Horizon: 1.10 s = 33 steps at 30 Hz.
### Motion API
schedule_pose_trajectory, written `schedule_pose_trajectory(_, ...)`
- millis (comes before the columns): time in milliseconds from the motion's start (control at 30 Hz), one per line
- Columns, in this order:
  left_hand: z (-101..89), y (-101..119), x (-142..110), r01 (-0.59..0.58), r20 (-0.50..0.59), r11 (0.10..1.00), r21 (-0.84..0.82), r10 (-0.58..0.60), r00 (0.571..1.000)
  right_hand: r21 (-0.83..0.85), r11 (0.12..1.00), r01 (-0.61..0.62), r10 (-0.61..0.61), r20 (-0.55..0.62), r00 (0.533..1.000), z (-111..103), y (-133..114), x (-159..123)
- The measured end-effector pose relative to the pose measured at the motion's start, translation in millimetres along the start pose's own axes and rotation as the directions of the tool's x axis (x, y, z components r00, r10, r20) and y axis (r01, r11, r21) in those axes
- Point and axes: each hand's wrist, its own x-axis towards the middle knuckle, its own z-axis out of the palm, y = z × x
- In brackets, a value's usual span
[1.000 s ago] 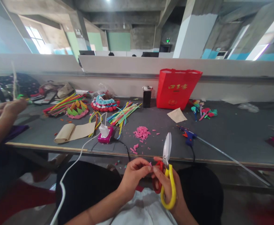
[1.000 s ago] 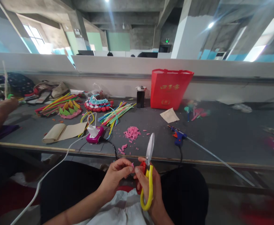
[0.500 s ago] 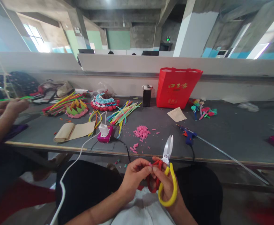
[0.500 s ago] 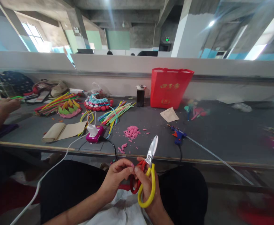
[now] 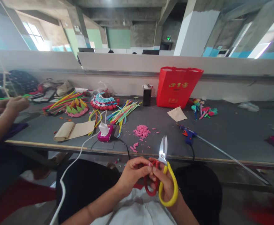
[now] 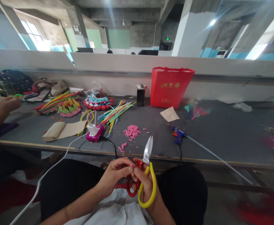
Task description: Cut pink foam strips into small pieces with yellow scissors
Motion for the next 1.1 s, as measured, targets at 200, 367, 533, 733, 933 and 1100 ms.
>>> schedule_pose_trajectory(200,-2.6,4.4,0.6,-0.013,0.010,1.000,0.008,0.013,1.000,-0.027,0.999,-0.028,0.028,0.012,1.000,2.3,-1.4,-2.6)
schedule_pose_trajectory(367,-2.8,6.3,2.6,0.015,-0.149,0.996,0.092,-0.001,0.989,-0.270,0.951,0.153,-0.168,-0.032,0.985,-4.1,-0.9,-4.2)
schedule_pose_trajectory(533,1.6,4.7,3.3,0.048,-0.239,0.997,0.065,-0.031,0.971,-0.434,0.875,0.215,-0.249,-0.023,0.968,-3.8,-7.3,-6.4)
schedule_pose_trajectory(733,4.9,5.0,1.2,0.047,-0.197,0.994,0.102,-0.026,0.980,-0.246,0.955,0.164,-0.182,-0.053,0.982,-2.3,0.9,-2.7)
schedule_pose_trajectory(933,1.3,3.8,0.2,0.034,-0.101,0.996,0.080,-0.026,0.995,-0.063,0.997,0.050,-0.056,-0.101,0.993,-0.8,4.0,-0.2)
schedule_pose_trajectory(1100,-1.6,3.9,2.7,0.005,-0.146,0.995,0.100,0.009,0.989,-0.178,0.981,0.079,-0.099,-0.107,0.989,-3.9,5.1,-1.2)
